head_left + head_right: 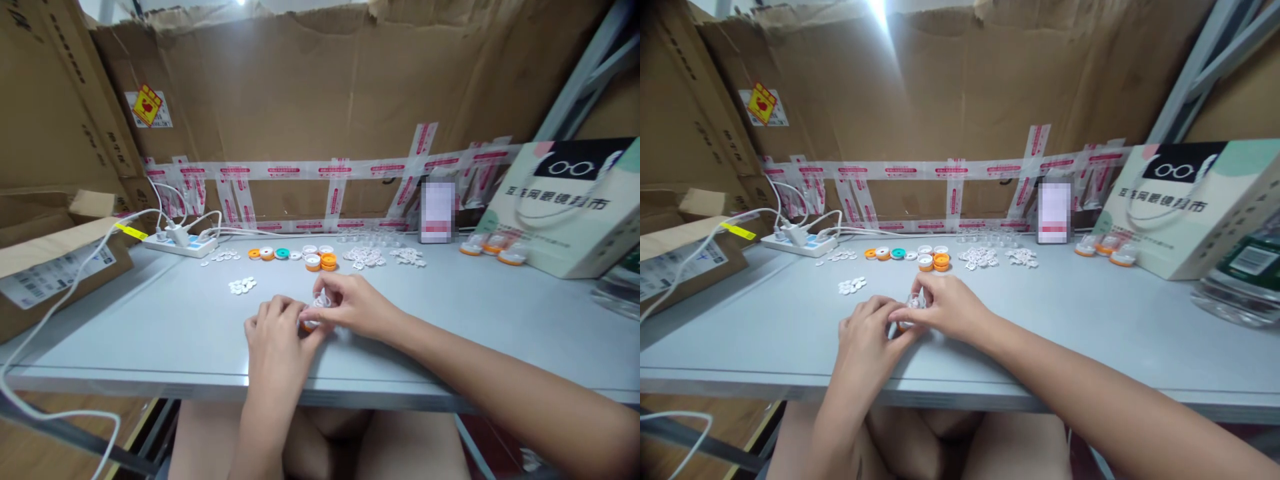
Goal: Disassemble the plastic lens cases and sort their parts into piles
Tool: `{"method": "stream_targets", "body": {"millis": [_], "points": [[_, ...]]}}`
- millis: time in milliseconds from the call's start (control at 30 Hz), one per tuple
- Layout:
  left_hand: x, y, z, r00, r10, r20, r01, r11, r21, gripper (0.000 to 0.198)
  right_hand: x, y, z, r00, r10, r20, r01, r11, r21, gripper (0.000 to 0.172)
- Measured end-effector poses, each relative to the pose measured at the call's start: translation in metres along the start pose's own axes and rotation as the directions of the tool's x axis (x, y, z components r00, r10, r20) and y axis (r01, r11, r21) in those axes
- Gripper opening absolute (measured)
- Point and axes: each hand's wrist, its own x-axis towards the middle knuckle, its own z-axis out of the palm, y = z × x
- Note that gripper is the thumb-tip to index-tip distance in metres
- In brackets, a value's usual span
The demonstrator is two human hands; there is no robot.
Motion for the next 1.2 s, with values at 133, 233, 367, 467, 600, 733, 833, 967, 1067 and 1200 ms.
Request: {"method": "stream_targets", "body": {"millis": [133,233,367,467,600,733,833,967,1067,1200], "points": [[0.000,-0.003,-0.002,0.998,0.043,0.045,-0.041,0.998,-0.038,0.010,-0.003,-0.001,0.000,0.989,-0.036,0.146,0.031,0.999,0.038,0.023],[0.001,-0.005,-0.003,0.997,0.051,0.062,-0.047,0.996,-0.075,0.008,-0.005,-0.002,-0.007,0.949,-0.155,0.275,0.140,0.987,0.073,0.025],[0.001,-0.006,-0.003,0.997,0.054,0.060,-0.044,0.985,-0.166,0.010,-0.006,-0.003,-0.012,0.961,-0.126,0.246,0.123,0.992,0.029,0.049],[0.001,-0.007,-0.003,0.999,0.015,0.047,-0.001,0.958,-0.287,0.017,-0.006,-0.004,-0.011,0.961,-0.086,0.264,0.094,0.995,-0.019,0.029],[0.000,-0.008,-0.002,0.999,0.030,0.033,-0.018,0.949,-0.315,0.008,-0.006,-0.001,-0.010,0.967,-0.161,0.197,0.161,0.987,0.014,0.041],[-0.001,-0.010,0.000,0.996,0.089,-0.012,-0.089,0.964,-0.249,0.008,-0.004,0.002,-0.009,0.972,-0.145,0.183,0.141,0.989,0.036,0.032],[-0.001,-0.011,0.001,0.993,0.112,-0.033,-0.116,0.976,-0.186,0.015,-0.004,0.003,-0.008,0.970,-0.156,0.187,0.153,0.988,0.035,0.038],[-0.001,-0.010,0.000,0.996,0.092,-0.009,-0.092,0.975,-0.201,0.015,-0.004,0.004,-0.005,0.971,-0.191,0.144,0.183,0.981,0.071,0.026],[-0.001,-0.010,-0.001,0.999,0.038,0.031,-0.028,0.958,-0.286,0.030,-0.004,0.004,-0.004,0.956,-0.251,0.149,0.220,0.955,0.197,0.034],[-0.001,-0.011,0.000,0.999,0.016,0.038,-0.001,0.926,-0.377,0.047,-0.004,0.005,-0.002,0.976,-0.191,0.103,0.160,0.955,0.249,0.045]]}}
